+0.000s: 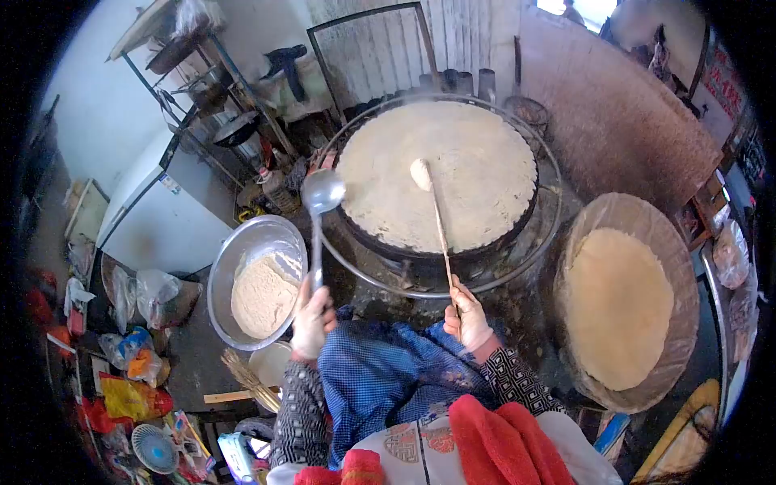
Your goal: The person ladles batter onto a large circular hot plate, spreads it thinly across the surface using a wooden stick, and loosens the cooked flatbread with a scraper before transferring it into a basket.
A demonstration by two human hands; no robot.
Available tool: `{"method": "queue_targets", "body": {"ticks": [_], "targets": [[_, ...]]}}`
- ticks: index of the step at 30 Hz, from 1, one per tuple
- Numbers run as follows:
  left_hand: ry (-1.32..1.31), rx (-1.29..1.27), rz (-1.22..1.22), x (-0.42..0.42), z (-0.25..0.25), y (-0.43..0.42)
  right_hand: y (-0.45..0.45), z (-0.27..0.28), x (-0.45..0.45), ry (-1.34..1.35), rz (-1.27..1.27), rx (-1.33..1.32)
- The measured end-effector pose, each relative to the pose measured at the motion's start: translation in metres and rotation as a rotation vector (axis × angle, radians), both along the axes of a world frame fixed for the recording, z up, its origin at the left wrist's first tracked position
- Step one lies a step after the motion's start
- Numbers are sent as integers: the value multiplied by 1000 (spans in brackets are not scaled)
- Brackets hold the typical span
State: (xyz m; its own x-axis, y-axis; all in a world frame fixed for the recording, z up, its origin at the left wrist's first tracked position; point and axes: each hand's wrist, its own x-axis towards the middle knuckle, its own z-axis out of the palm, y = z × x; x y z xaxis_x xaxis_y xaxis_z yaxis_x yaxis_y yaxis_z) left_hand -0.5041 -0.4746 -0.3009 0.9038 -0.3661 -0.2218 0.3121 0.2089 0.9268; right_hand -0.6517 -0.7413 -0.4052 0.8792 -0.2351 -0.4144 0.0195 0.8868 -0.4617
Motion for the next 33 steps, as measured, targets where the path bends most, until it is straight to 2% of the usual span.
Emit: {"method": "queue_targets", "body": {"ticks": [3,6,8,9,12,15,17,18,20,21,23,25,26,27,29,31,33], "targets": [[-58,64,-99,9,1,-73,19,-6,-12,40,-177,-99],[-257,348,-154,24,-9,-136,37,-7,-28,-60,-305,-110],[-862,688,-112,62,-71,-164,43,-9,-30,-2,-322,-204],[-1059,779,-74,53,-64,-180,42,-17,-28,23,-311,-162],[-719,856,-253,18,-46,-205,39,-22,-19,42,-238,-169],[-1124,743,-4,15,-110,-227,34,3,-10,107,-112,-25],[42,424,-270,-26,-23,-236,32,-14,10,113,-113,-136],[102,262,-236,-32,-13,-237,29,-22,18,114,-112,-195],[192,-76,-336,-17,-25,-235,19,-35,11,-23,-85,-561],[236,-247,-383,-10,-29,-231,16,-7,0,-2,-69,-542],[376,-434,-315,-5,-3,-213,10,51,-22,40,-36,-501],[263,-433,-296,12,2,-180,-9,35,-29,70,-165,-658],[247,-453,-298,19,7,-160,-25,35,-29,79,-232,-636],[378,-611,-324,17,19,-138,-45,35,-27,90,-301,-613],[729,-992,-370,14,33,-97,-91,9,-24,153,-181,-506],[603,-982,-441,21,12,-47,-98,1,-19,199,-10,-659],[476,-801,-164,16,18,-7,-85,26,-29,169,203,-702]]}}
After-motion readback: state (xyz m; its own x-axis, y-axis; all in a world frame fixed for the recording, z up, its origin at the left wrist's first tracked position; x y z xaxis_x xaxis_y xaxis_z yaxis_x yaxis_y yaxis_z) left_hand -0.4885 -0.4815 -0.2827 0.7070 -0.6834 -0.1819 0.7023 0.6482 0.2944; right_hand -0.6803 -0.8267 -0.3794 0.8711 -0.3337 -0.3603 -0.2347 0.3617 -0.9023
